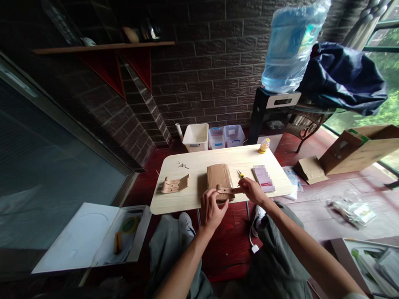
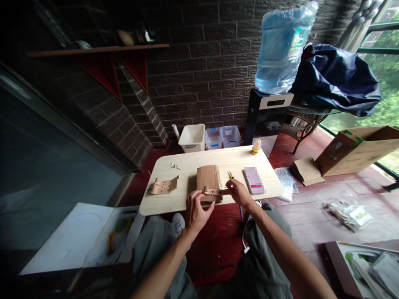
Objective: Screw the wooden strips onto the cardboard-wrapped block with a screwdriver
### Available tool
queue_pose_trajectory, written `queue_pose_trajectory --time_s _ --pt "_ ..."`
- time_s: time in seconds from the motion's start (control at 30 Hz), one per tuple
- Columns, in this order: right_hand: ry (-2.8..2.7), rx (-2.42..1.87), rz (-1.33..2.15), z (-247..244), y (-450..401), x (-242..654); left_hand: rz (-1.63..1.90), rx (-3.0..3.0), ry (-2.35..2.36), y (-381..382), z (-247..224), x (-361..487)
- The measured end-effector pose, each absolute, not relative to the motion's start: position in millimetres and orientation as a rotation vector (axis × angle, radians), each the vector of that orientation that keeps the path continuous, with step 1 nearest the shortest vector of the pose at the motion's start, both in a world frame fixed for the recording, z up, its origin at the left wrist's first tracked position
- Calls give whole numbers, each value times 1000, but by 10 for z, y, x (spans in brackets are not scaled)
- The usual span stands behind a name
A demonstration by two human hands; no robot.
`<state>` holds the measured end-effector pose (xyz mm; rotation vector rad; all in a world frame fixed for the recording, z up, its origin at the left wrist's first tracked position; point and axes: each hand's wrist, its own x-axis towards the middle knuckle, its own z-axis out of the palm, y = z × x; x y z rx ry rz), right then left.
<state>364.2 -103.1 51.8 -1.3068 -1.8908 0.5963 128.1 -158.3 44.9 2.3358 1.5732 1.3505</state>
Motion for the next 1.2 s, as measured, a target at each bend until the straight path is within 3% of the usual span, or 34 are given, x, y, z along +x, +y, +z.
queue_pose_trajectory --time_s 0.23,0.7,1.07,1.2 --pt "-1821 -1283 689 428 -898 3764 1033 2371 1404 -1084 234 998" --pt "-1835 -1216 923 505 180 3714 968 2308 1297 191 172 980" --pt "-1836 -1326 1010 508 242 3714 984 2261 1135 352 27 969" --pt "-1898 -1352 894 648 378 3748 965 2263 1144 352 16 977"
